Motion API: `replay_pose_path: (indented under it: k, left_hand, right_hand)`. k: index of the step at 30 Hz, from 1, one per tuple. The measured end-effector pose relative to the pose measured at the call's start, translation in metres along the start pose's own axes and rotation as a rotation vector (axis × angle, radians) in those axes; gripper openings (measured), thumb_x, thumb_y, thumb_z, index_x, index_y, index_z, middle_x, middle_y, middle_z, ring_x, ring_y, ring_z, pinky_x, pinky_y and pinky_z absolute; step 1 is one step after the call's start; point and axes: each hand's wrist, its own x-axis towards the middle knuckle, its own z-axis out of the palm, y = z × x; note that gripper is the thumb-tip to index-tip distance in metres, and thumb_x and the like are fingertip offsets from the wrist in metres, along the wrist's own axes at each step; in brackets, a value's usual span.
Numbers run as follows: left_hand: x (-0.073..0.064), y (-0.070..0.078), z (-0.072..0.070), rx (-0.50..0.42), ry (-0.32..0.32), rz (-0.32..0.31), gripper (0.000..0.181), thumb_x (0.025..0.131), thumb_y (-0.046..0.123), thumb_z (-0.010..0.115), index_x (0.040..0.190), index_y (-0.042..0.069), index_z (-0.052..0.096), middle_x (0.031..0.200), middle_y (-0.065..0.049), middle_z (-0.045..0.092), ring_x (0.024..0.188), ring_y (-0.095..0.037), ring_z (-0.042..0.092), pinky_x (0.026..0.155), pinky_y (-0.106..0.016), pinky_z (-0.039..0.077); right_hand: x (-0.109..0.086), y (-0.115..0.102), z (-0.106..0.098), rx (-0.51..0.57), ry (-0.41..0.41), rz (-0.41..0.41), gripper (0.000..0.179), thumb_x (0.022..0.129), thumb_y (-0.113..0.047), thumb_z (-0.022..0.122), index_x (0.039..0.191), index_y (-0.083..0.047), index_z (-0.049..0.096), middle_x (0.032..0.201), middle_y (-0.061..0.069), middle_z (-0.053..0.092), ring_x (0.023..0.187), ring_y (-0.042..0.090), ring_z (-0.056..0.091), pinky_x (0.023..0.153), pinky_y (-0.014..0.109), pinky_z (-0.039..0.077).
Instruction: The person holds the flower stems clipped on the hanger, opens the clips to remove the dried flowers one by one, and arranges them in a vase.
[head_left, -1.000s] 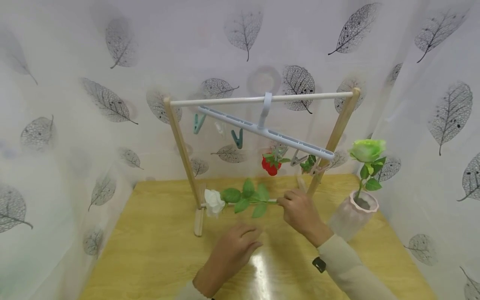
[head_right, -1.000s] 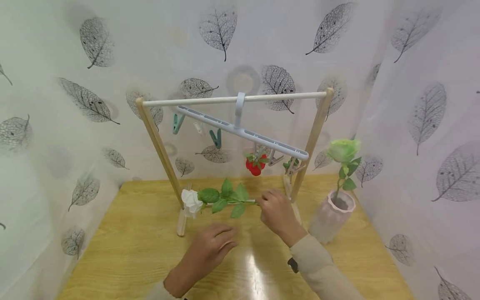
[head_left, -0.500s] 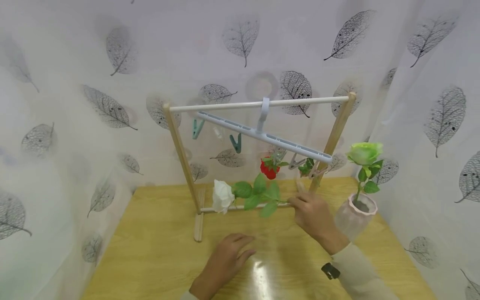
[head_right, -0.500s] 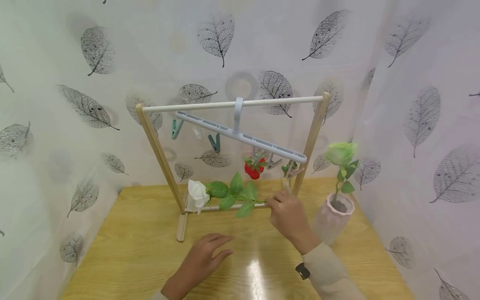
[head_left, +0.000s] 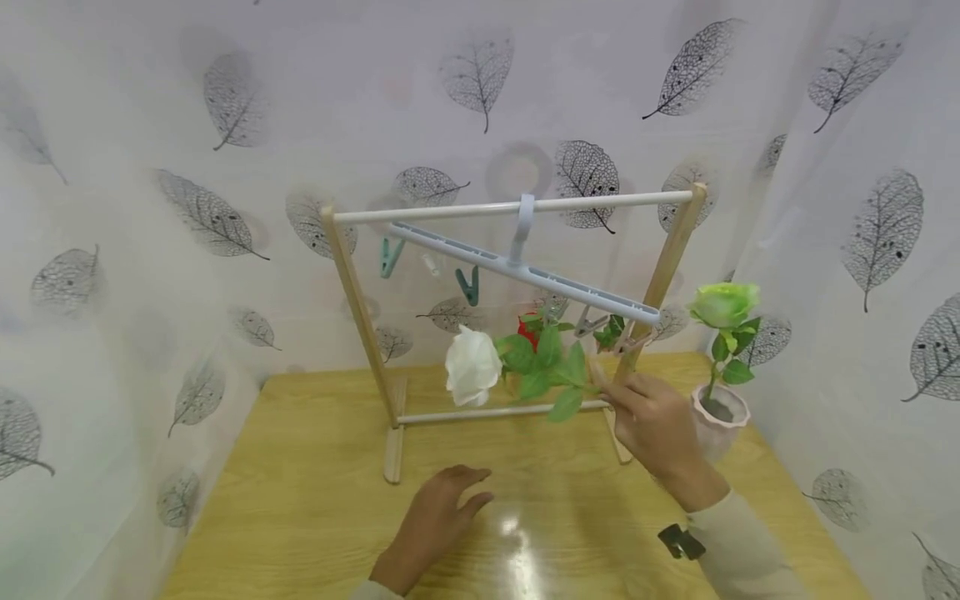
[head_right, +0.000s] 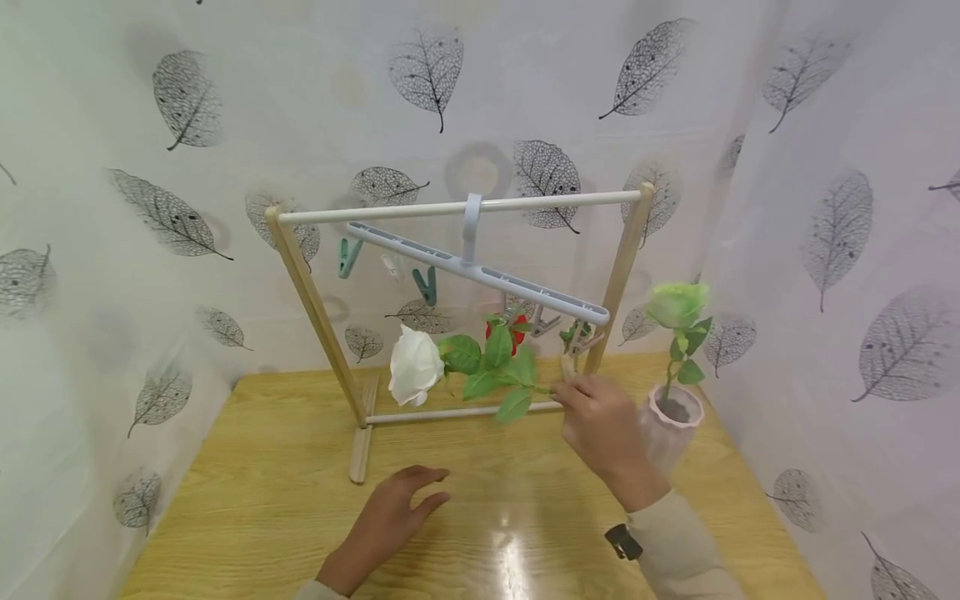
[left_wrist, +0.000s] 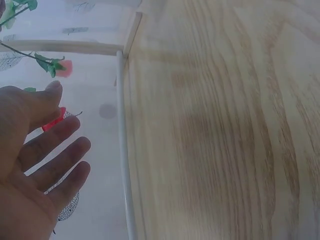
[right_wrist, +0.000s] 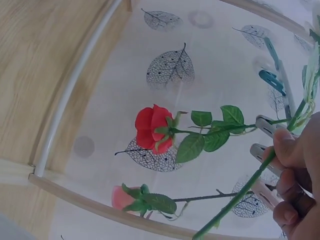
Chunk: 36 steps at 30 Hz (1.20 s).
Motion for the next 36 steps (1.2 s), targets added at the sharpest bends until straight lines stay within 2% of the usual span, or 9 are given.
replay_pose_path:
  k: [8, 11, 14, 17, 21, 26, 31, 34, 36]
  left_hand:
    - [-0.001, -0.002, 0.001, -0.003, 0.018, 0.012, 0.032, 0.093, 0.023, 0.074, 0.122, 0.009, 0.072, 0.117, -0.003, 0.072, 0.107, -0.022, 0.069, 0.091, -0.038, 0.059]
    - [-0.001, -0.004, 0.003, 0.009, 0.037, 0.038, 0.032, 0.092, 0.022, 0.076, 0.121, 0.009, 0.072, 0.115, -0.002, 0.073, 0.105, -0.021, 0.069, 0.090, -0.037, 0.059]
    - [-0.001, -0.005, 0.005, 0.003, 0.045, 0.059, 0.032, 0.092, 0.021, 0.076, 0.120, 0.009, 0.072, 0.113, -0.004, 0.073, 0.103, -0.020, 0.070, 0.090, -0.036, 0.059]
    - [-0.001, -0.005, 0.006, -0.009, 0.038, 0.060, 0.032, 0.091, 0.020, 0.077, 0.121, 0.009, 0.072, 0.112, -0.005, 0.073, 0.103, -0.019, 0.070, 0.090, -0.036, 0.059]
    - [-0.001, -0.003, 0.006, -0.016, 0.027, 0.049, 0.032, 0.092, 0.021, 0.076, 0.122, 0.009, 0.072, 0.112, -0.005, 0.073, 0.103, -0.019, 0.070, 0.090, -0.037, 0.059]
    - [-0.001, -0.002, 0.005, -0.015, 0.028, 0.051, 0.032, 0.093, 0.023, 0.075, 0.122, 0.009, 0.072, 0.112, -0.005, 0.073, 0.103, -0.019, 0.070, 0.090, -0.037, 0.059]
    - [-0.001, -0.003, 0.005, -0.011, 0.025, 0.052, 0.033, 0.094, 0.024, 0.074, 0.122, 0.008, 0.072, 0.112, -0.005, 0.073, 0.103, -0.019, 0.069, 0.090, -0.037, 0.059]
    - [-0.001, -0.003, 0.005, -0.017, 0.020, 0.052, 0.032, 0.094, 0.023, 0.074, 0.122, 0.008, 0.072, 0.113, -0.005, 0.073, 0.104, -0.020, 0.069, 0.090, -0.037, 0.059]
    - [-0.001, -0.003, 0.005, -0.017, 0.018, 0.049, 0.032, 0.094, 0.023, 0.074, 0.122, 0.008, 0.072, 0.113, -0.005, 0.073, 0.104, -0.020, 0.069, 0.090, -0.037, 0.059]
  right_hand:
    - [0.001, 0.006, -0.016, 0.030, 0.068, 0.027, 0.012, 0.071, 0.008, 0.079, 0.083, 0.005, 0.078, 0.068, 0.012, 0.067, 0.054, 0.025, 0.061, 0.046, 0.037, 0.053]
    - [0.000, 0.009, -0.022, 0.045, 0.089, 0.028, 0.007, 0.080, -0.001, 0.074, 0.084, 0.005, 0.078, 0.069, 0.011, 0.069, 0.054, 0.024, 0.063, 0.047, 0.035, 0.054]
    - [0.001, 0.011, -0.029, 0.060, 0.107, 0.042, 0.027, 0.097, -0.016, 0.066, 0.083, 0.004, 0.078, 0.070, 0.011, 0.070, 0.054, 0.023, 0.064, 0.046, 0.031, 0.052]
    - [0.002, 0.013, -0.036, 0.076, 0.125, 0.063, 0.033, 0.099, -0.021, 0.064, 0.082, 0.004, 0.078, 0.071, 0.011, 0.071, 0.055, 0.023, 0.064, 0.049, 0.025, 0.051]
    - [0.001, 0.018, -0.045, 0.102, 0.145, 0.087, 0.027, 0.095, -0.018, 0.067, 0.083, 0.004, 0.078, 0.074, 0.011, 0.072, 0.056, 0.021, 0.063, 0.053, 0.018, 0.047]
    - [0.001, 0.024, -0.055, 0.093, 0.180, 0.108, 0.046, 0.102, -0.033, 0.062, 0.082, 0.005, 0.077, 0.073, 0.012, 0.072, 0.055, 0.021, 0.060, 0.058, 0.012, 0.045]
    - [-0.001, 0.027, -0.064, 0.107, 0.207, 0.140, 0.026, 0.093, -0.015, 0.071, 0.080, 0.008, 0.076, 0.074, 0.016, 0.072, 0.060, 0.018, 0.061, 0.072, 0.004, 0.044]
    - [-0.002, 0.029, -0.069, 0.112, 0.235, 0.166, 0.009, 0.082, 0.001, 0.074, 0.079, 0.009, 0.075, 0.073, 0.018, 0.071, 0.063, 0.008, 0.060, 0.073, 0.003, 0.043]
    - [-0.003, 0.030, -0.071, 0.111, 0.260, 0.184, 0.006, 0.079, 0.005, 0.073, 0.079, 0.011, 0.075, 0.072, 0.021, 0.070, 0.067, 0.001, 0.059, 0.073, 0.003, 0.042]
